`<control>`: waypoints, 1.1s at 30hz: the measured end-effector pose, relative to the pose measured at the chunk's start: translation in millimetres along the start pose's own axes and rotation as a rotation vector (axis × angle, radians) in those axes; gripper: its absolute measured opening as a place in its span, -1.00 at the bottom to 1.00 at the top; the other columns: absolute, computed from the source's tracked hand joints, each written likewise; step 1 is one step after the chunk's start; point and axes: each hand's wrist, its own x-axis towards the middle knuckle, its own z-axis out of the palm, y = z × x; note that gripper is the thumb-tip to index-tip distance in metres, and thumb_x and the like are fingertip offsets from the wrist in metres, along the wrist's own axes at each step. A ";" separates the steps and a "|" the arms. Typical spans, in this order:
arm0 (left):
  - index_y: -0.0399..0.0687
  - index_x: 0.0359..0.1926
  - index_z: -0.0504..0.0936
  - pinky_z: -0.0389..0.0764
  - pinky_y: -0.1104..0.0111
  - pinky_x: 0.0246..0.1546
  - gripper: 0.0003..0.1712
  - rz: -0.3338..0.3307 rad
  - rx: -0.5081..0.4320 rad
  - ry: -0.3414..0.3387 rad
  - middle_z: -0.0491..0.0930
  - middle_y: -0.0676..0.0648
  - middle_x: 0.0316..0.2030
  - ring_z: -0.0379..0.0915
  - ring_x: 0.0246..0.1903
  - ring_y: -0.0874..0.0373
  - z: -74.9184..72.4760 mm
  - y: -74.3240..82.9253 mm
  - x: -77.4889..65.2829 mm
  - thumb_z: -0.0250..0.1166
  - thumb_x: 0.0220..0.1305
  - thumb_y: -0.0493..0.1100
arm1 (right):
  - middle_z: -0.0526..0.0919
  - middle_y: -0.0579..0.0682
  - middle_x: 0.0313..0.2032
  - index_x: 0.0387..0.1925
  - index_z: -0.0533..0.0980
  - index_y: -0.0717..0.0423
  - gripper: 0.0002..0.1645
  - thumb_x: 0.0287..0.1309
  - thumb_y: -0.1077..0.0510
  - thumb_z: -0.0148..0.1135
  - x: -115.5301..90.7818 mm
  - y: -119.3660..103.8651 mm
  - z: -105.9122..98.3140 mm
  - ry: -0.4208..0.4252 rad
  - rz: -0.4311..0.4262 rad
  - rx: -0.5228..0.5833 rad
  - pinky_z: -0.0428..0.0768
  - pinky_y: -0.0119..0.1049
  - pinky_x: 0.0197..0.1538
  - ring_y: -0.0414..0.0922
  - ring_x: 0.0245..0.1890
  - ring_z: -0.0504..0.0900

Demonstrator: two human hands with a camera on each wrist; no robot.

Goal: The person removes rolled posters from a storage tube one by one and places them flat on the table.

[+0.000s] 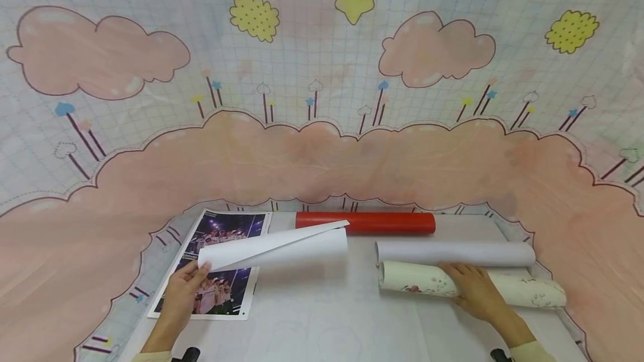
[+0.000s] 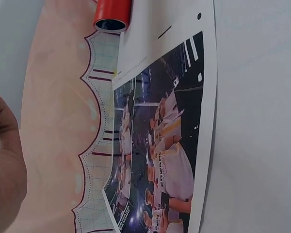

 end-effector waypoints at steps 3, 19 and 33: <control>-0.39 0.08 0.47 0.39 0.40 -0.39 -0.55 -0.011 -0.010 -0.001 0.44 0.10 -0.55 0.34 -0.49 0.26 1.1 -0.5 -1.0 0.14 0.45 -0.05 | 0.61 0.12 0.05 0.21 0.47 0.05 -0.06 -0.34 0.16 0.65 -0.1 4.1 4.9 -0.007 -0.011 0.005 0.44 0.26 0.09 0.21 0.08 0.56; 0.11 -0.15 0.63 0.30 0.35 -0.64 -0.87 -0.031 -0.036 0.011 0.48 0.12 -0.57 0.33 -0.51 0.30 5.6 0.2 -5.2 0.20 0.41 -0.03 | 0.55 0.11 -0.07 0.12 0.54 0.07 -0.10 -0.47 0.42 0.59 13.5 7.1 14.3 0.088 -0.027 -0.033 0.46 0.31 0.01 0.21 -0.01 0.53; -0.09 -0.05 0.57 0.36 0.40 -0.45 -0.75 -0.039 -0.047 0.057 0.50 0.19 -0.57 0.37 -0.51 0.30 6.4 1.9 -6.1 0.20 0.41 -0.04 | 0.56 0.12 -0.05 0.17 0.52 0.08 -0.17 -0.29 0.38 0.57 43.5 24.7 20.4 0.042 0.008 -0.033 0.47 0.30 0.04 0.17 0.00 0.51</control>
